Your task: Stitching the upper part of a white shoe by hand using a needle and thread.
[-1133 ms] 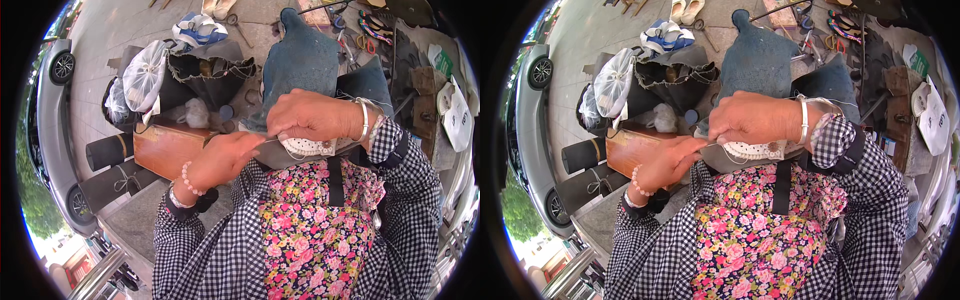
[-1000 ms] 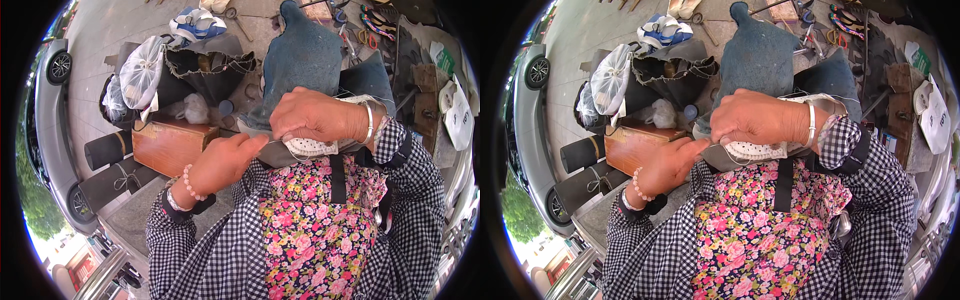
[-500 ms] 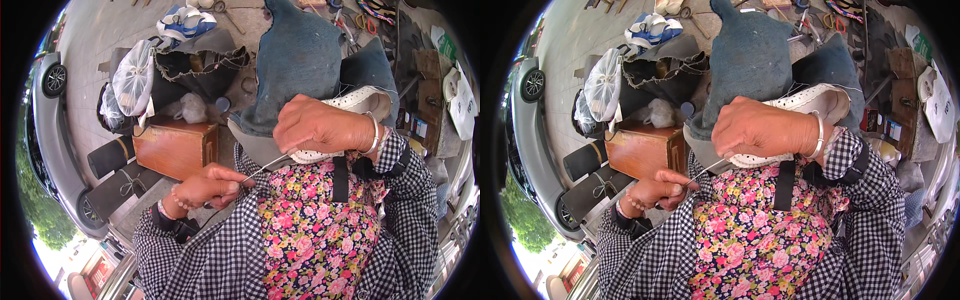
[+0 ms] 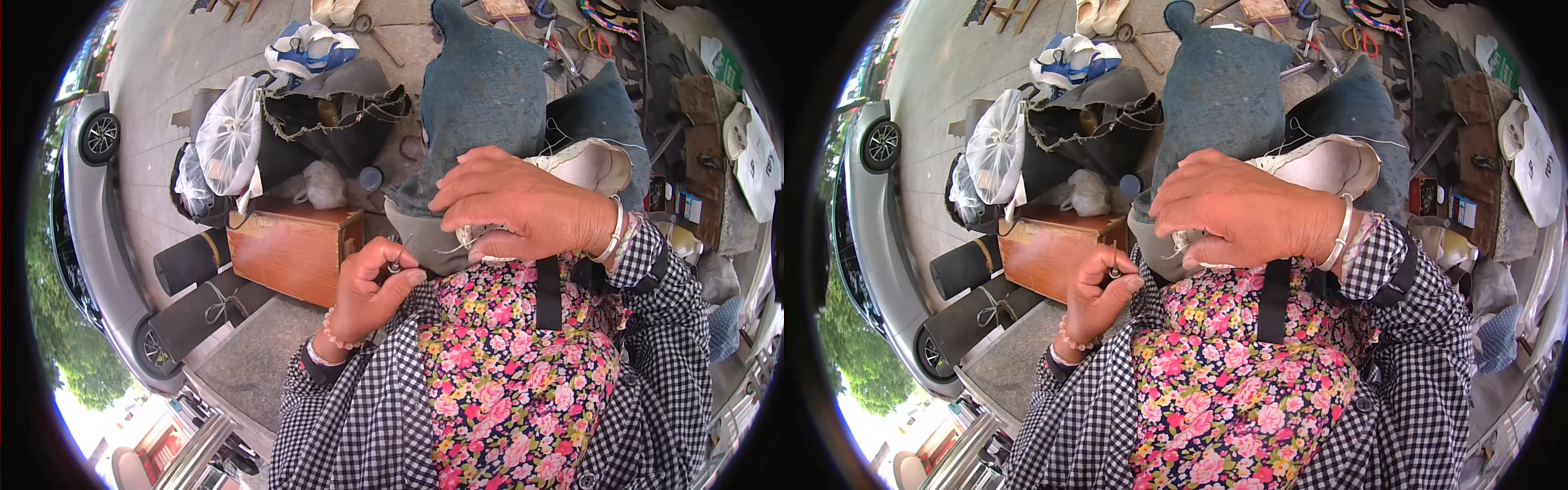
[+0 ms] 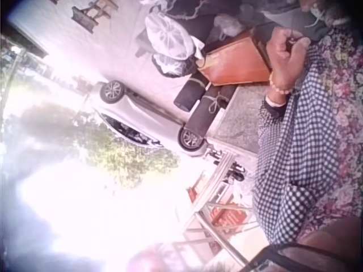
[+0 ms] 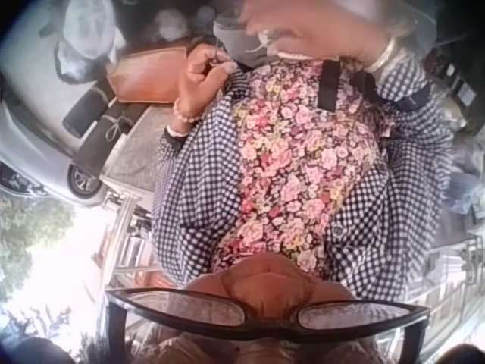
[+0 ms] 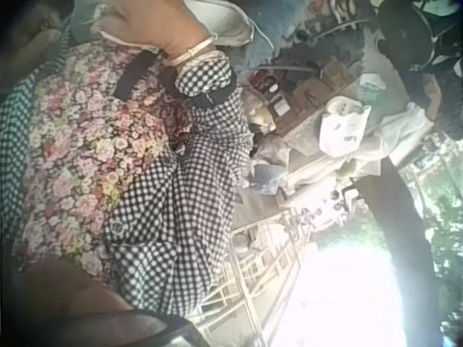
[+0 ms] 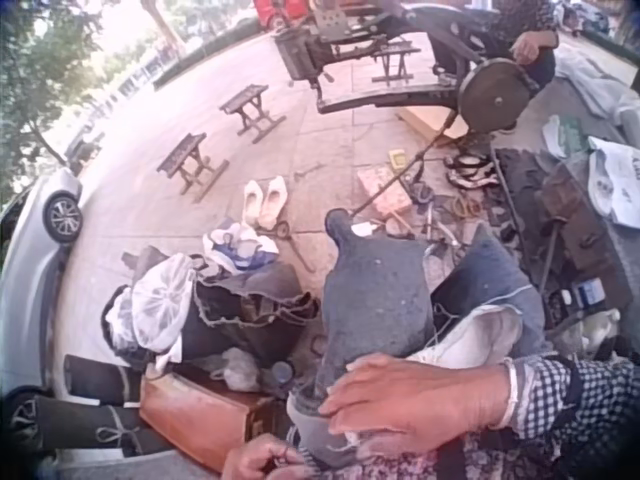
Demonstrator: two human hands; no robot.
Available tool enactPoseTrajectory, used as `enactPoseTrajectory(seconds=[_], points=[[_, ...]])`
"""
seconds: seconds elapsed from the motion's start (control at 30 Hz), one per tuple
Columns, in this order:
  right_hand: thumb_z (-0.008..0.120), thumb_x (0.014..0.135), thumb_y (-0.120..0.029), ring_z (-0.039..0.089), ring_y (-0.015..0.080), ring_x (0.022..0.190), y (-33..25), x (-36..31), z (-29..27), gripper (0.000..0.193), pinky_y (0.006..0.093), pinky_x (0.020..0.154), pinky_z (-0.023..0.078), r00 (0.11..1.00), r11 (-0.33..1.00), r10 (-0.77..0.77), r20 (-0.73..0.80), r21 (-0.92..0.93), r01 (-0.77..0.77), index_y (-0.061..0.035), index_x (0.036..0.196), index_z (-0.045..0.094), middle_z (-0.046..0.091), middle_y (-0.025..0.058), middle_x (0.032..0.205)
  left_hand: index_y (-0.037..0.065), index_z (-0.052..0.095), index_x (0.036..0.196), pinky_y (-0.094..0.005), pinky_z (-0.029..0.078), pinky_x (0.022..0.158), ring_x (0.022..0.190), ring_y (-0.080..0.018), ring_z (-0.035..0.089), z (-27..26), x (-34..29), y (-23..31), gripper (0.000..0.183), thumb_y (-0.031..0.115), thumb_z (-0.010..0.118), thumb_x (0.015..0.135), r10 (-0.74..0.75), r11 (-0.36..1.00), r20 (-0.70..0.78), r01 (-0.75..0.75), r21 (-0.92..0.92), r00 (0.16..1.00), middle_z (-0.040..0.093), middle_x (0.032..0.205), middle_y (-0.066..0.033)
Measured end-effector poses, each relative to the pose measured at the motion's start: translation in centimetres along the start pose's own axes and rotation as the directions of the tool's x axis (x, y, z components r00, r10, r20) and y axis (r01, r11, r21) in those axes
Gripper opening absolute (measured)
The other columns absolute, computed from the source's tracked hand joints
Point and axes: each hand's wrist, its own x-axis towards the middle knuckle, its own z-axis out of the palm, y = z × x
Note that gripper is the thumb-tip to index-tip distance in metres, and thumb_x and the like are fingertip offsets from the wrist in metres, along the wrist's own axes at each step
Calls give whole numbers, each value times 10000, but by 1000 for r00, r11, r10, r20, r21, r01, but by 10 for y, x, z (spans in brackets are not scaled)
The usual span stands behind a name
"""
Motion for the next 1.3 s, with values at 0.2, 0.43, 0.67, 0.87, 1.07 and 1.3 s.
enactPoseTrajectory(seconds=[0.2,0.43,0.67,0.87,1.07,1.3], points=[[684,669,-110,523,293,1086,-7,3,2,256,431,965,347,985,999,39,-168,13,-38,-69,902,586,579,104,1145,-7,623,964,-223,438,629,705,-68,533,22,22,1,230,45,719,761,-30,998,-65,27,-48,997,623,832,-30],[674,698,-108,540,270,1069,-17,-1,3,138,491,998,323,981,989,85,-173,-102,-104,-72,762,558,594,75,1124,-13,630,822,-245,430,564,634,-79,555,24,24,-6,65,44,659,810,7,998,-35,-9,-69,999,623,697,-41],[665,706,-76,534,270,1090,-13,-6,2,120,495,1036,272,986,990,136,-100,-20,-139,-82,729,547,604,66,1134,1,591,756,-271,409,535,586,-152,553,17,20,-9,84,37,652,802,145,988,-33,-147,-40,989,581,652,-56],[656,695,-54,534,266,1090,-13,-3,0,159,493,1040,270,983,987,160,-86,22,-159,-99,825,576,604,60,1111,11,597,795,-247,415,601,645,-113,514,-4,8,-10,52,12,645,817,127,983,6,-126,-131,992,592,791,-71],[700,656,-138,550,241,1021,-19,2,3,325,470,991,313,988,992,115,-108,-42,-120,-88,944,560,596,50,1009,39,558,820,-244,378,532,571,-106,455,13,22,-9,152,171,613,872,276,861,-46,-268,-431,960,572,866,-110],[719,612,-174,552,219,981,-14,5,16,299,451,951,335,979,974,108,-171,-180,-139,-105,865,575,592,22,944,59,491,802,-253,334,438,455,-86,367,19,27,-14,206,219,560,911,95,558,63,0,-830,993,551,764,-123]])
